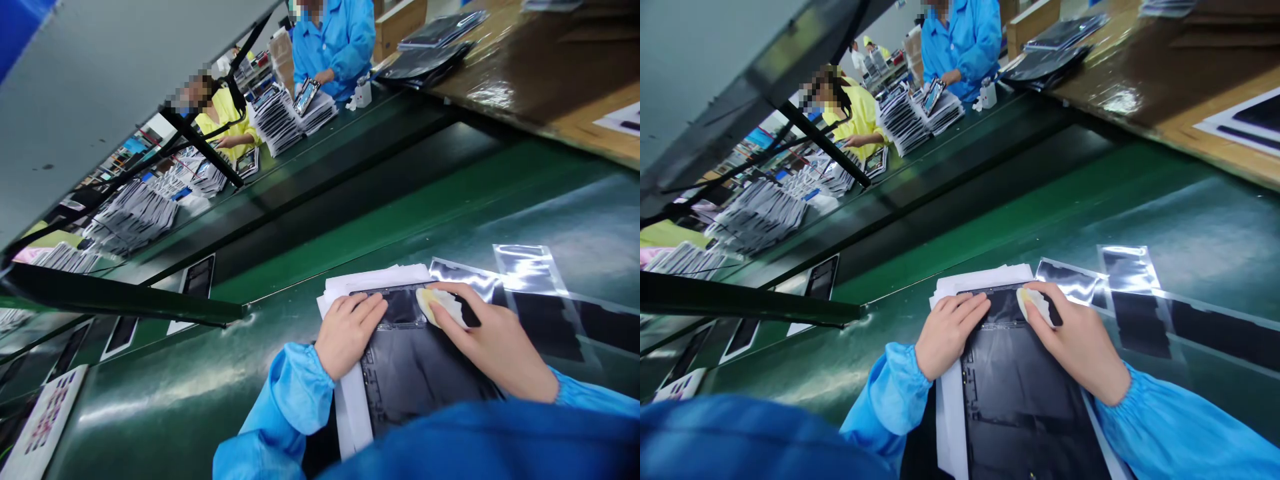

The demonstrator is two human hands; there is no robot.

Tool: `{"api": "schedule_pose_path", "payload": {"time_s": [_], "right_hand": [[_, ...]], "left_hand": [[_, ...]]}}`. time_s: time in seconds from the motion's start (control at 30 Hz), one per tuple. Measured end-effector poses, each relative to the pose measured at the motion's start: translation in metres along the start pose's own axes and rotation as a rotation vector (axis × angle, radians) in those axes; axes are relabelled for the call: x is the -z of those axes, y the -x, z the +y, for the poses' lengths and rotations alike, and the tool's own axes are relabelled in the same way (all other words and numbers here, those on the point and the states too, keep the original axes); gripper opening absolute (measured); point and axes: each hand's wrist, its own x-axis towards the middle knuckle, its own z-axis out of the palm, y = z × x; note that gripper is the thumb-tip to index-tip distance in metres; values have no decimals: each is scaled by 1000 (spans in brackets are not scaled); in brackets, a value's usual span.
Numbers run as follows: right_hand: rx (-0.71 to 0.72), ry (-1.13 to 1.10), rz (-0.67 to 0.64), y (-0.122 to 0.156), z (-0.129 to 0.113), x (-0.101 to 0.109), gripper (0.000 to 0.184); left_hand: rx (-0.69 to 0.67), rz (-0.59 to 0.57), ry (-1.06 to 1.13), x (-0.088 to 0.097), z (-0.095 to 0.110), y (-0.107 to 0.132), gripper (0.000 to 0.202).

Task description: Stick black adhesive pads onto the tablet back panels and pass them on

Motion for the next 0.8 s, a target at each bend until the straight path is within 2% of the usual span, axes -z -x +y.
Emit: {"api": "schedule_pose_path", "payload": {"time_s": [0.07,0.2,0.27,0.4,0.53,0.8], "right_hand": [[1,-7,8,0,-1,1,26],[2,-7,5,0,2,2,25],[16,32,3,0,3,1,26],[145,170,12,0,-7,-11,27],[281,170,-36,-3,-16,-22,23],[114,216,62,-7,4,2,23]], "left_hand": [[24,5,8,-1,0,2,39],[-51,10,45,1,2,10,40],[-34,0,26,4,2,17,40],[-4,-8,-52,5,2,28,43],[-22,-17,-66,4,1,29,47],[-14,61,21,6,3,24,55]]}}
